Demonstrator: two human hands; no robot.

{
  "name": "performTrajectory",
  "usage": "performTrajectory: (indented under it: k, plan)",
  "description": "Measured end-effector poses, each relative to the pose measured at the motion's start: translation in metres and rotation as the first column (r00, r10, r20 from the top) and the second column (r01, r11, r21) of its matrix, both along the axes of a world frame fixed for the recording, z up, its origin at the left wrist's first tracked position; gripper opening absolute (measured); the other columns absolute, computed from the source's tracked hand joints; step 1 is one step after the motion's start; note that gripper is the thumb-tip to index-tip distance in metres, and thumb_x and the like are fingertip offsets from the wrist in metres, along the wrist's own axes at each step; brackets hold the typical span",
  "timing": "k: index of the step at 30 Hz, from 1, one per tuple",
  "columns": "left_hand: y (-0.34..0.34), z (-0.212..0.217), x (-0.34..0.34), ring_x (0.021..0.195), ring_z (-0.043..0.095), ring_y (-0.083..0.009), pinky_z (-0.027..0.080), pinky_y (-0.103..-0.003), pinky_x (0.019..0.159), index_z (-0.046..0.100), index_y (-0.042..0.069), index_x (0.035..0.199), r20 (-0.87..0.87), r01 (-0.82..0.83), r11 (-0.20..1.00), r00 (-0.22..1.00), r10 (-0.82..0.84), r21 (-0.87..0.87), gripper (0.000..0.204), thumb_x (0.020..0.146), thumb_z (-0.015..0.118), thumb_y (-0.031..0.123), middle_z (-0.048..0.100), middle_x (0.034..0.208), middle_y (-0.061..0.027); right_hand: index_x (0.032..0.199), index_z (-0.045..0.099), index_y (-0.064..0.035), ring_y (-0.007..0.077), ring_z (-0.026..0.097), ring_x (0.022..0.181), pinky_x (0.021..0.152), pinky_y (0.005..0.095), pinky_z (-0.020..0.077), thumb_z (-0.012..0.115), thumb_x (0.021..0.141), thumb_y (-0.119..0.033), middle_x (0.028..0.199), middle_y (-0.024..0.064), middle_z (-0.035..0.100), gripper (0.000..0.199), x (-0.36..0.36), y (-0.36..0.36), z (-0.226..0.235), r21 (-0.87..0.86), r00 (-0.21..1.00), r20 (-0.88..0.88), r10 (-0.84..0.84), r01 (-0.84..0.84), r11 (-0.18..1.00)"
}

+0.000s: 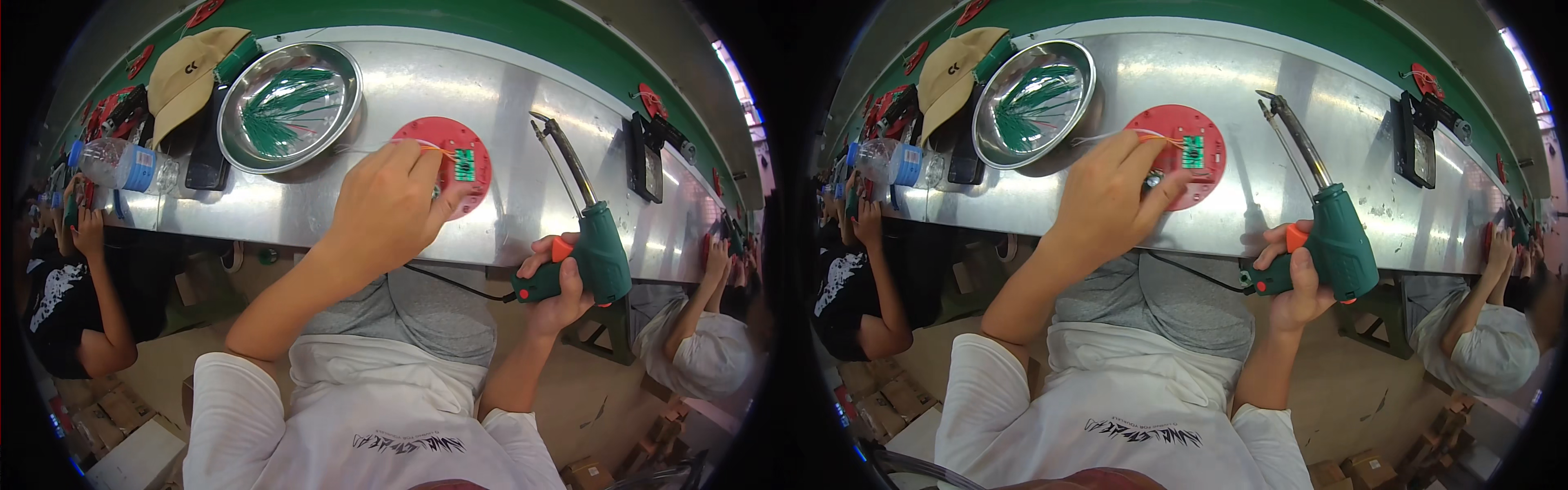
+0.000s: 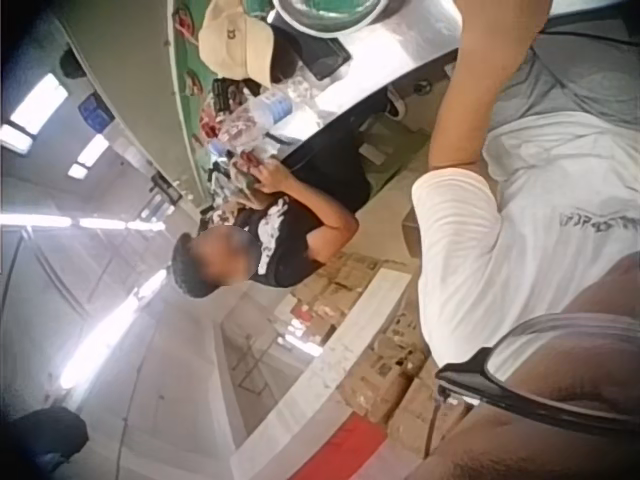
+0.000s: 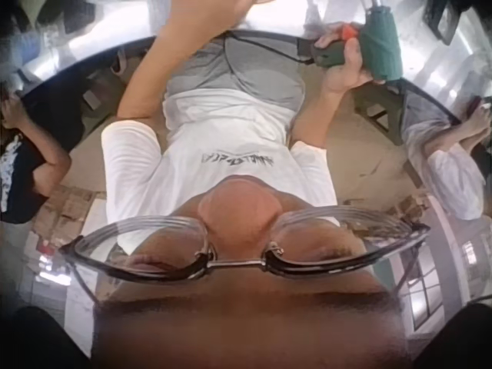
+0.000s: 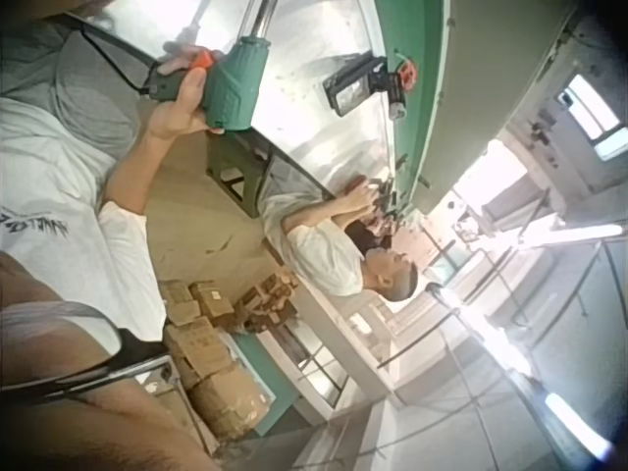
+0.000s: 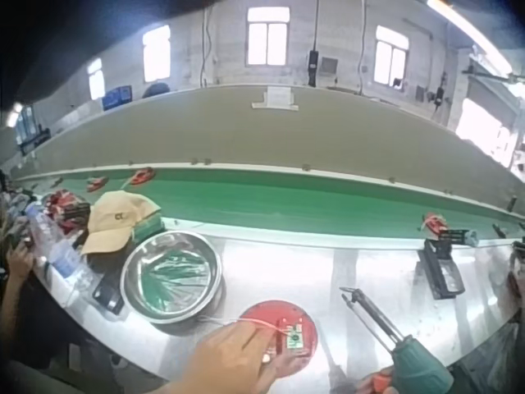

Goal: Soldering electronic components and wires onto small circular printed circuit boards at an assembly line.

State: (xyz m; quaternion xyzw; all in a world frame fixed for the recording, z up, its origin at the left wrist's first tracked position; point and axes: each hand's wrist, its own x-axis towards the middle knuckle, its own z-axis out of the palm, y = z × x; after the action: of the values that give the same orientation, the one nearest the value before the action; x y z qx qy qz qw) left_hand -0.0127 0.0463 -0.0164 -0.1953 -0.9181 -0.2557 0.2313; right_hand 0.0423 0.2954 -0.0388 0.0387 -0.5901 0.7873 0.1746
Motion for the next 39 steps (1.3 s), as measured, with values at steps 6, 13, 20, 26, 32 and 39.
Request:
performTrajectory:
  k: [6,13,20,26,32,39]
  plan:
    - [-0.008,0.002,-0.001,0.071,0.062,-0.0330,0.049,-0.044,0.062,0.072,0.003,0.105,-0.007,0.055,0.991,0.998,-0.054,0.125,0.016,0.093,0.076,0.012,0.062,0.083,-0.0128,0.126,0.062,0.0066,0.0208,0.066,0.064,0.061,0.0338,0.0549,0.066,0.096,-0.013,0.099,0.0235,0.072,0.036,0.021,0.009,0.003,0.194,0.998,0.055,-0.012,0.002,0.981]
    - [0.004,-0.006,0.003,0.074,0.068,-0.0320,0.053,-0.043,0.064,0.068,0.002,0.099,0.033,0.063,0.976,0.997,-0.072,0.210,0.012,0.093,0.076,0.009,0.071,0.089,-0.0135,0.132,0.063,0.0081,0.0209,0.065,0.066,0.063,0.0329,0.0531,0.069,0.095,-0.019,0.105,0.0238,0.072,0.046,0.029,0.024,0.010,0.383,0.994,0.090,0.062,-0.092,0.919]
    - [0.016,-0.017,-0.004,0.070,0.068,-0.0311,0.053,-0.042,0.062,0.067,0.002,0.099,-0.007,0.079,0.971,0.997,-0.080,0.227,0.010,0.093,0.075,0.005,0.071,0.085,-0.0117,0.116,0.073,0.0080,0.0147,0.067,0.072,0.069,0.0297,0.0555,0.081,0.082,-0.013,0.096,0.0114,0.076,0.040,0.027,0.039,0.012,0.327,0.986,0.152,0.065,-0.112,0.938]
    - [0.013,-0.019,0.002,0.068,0.070,-0.0226,0.053,-0.034,0.059,0.068,-0.002,0.106,0.074,0.033,0.958,0.996,-0.057,0.286,0.008,0.099,0.071,0.003,0.073,0.090,-0.0109,0.111,0.075,0.0059,0.0158,0.067,0.075,0.072,0.0292,0.0534,0.084,0.077,-0.017,0.092,0.0081,0.074,0.042,0.028,0.047,0.003,0.460,0.986,0.160,0.048,-0.118,0.880]
    - [0.019,-0.019,0.000,0.066,0.066,-0.0296,0.051,-0.039,0.060,0.068,0.001,0.099,0.022,0.020,0.941,0.999,-0.029,0.337,0.008,0.095,0.074,0.005,0.071,0.083,-0.0113,0.109,0.075,0.0049,0.0177,0.070,0.080,0.076,0.0300,0.0552,0.086,0.076,-0.019,0.093,0.0089,0.076,0.042,0.028,0.043,0.008,0.394,0.978,0.208,0.016,-0.098,0.914]
    - [0.017,-0.021,-0.004,0.069,0.069,-0.0309,0.054,-0.041,0.061,0.068,0.002,0.098,0.033,0.022,0.952,0.999,-0.034,0.305,0.008,0.095,0.074,0.006,0.073,0.085,-0.0132,0.110,0.075,0.0048,0.0186,0.072,0.081,0.078,0.0307,0.0571,0.085,0.078,-0.015,0.094,0.0105,0.077,0.039,0.027,0.041,0.013,0.347,0.972,0.227,0.060,-0.138,0.928]
